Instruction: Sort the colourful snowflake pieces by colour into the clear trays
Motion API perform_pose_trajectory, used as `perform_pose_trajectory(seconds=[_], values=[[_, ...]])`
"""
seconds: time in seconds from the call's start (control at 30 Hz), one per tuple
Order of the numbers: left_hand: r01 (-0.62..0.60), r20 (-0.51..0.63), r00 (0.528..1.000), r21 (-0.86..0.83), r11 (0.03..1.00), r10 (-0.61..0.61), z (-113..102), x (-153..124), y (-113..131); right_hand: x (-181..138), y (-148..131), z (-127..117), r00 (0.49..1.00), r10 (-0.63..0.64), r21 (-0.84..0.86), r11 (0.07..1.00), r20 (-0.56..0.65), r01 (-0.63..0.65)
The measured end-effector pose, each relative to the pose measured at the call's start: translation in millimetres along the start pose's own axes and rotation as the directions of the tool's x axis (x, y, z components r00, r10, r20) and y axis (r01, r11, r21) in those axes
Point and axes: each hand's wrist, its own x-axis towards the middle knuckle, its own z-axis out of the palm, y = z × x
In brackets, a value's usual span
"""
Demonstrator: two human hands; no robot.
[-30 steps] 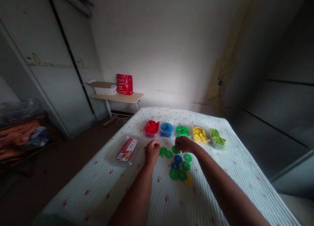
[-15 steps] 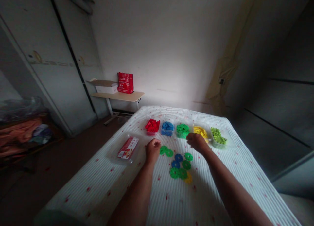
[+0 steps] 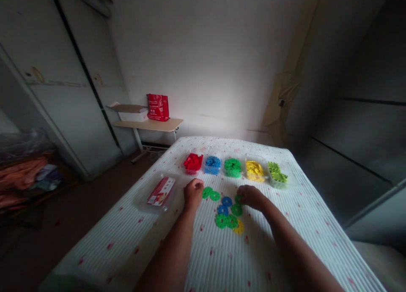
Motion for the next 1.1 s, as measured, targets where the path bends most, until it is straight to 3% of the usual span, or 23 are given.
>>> perform_pose_trajectory(seconds=[0.17, 0.3, 0.37, 0.53, 0.73, 0.9, 1.1], values=[[0.016, -0.003, 1.0, 0.008, 1.0, -0.016, 0.5, 0.6, -1.8, 0.5, -4.4, -5.9, 0.998, 0.037, 0.065, 0.997, -0.047, -0.034], [0.01, -0.007, 1.0, -0.006, 1.0, -0.01, 2.1, 1.6, -5.7, 8.0, -20.3, -9.8, 0.997, 0.058, 0.383, 0.923, -0.045, -0.037], [0.013, -0.005, 1.0, -0.02, 1.0, -0.014, 3.0, 2.4, -8.1, 15.7, -32.9, -7.5, 0.999, 0.029, 0.443, 0.896, -0.013, -0.021], [0.018, -0.004, 1.0, -0.032, 0.999, -0.018, 3.5, 3.2, -11.0, 38.2, -62.8, 6.8, 0.998, -0.064, 0.178, 0.982, 0.026, 0.059], [0.018, 0.004, 1.0, -0.028, 0.999, -0.018, 2.8, 2.5, -10.1, 50.6, -74.2, 18.5, 0.997, -0.063, 0.043, 0.997, 0.05, 0.061], [0.002, 0.001, 1.0, -0.025, 1.0, -0.002, 3.1, 3.4, -11.2, 47.5, -75.8, 17.1, 0.998, -0.033, 0.008, 0.999, 0.047, 0.033], [-0.01, -0.004, 1.0, -0.02, 1.0, 0.01, 3.4, 3.6, -11.3, 42.9, -67.0, 6.3, 0.997, -0.056, 0.102, 0.993, 0.051, 0.051]])
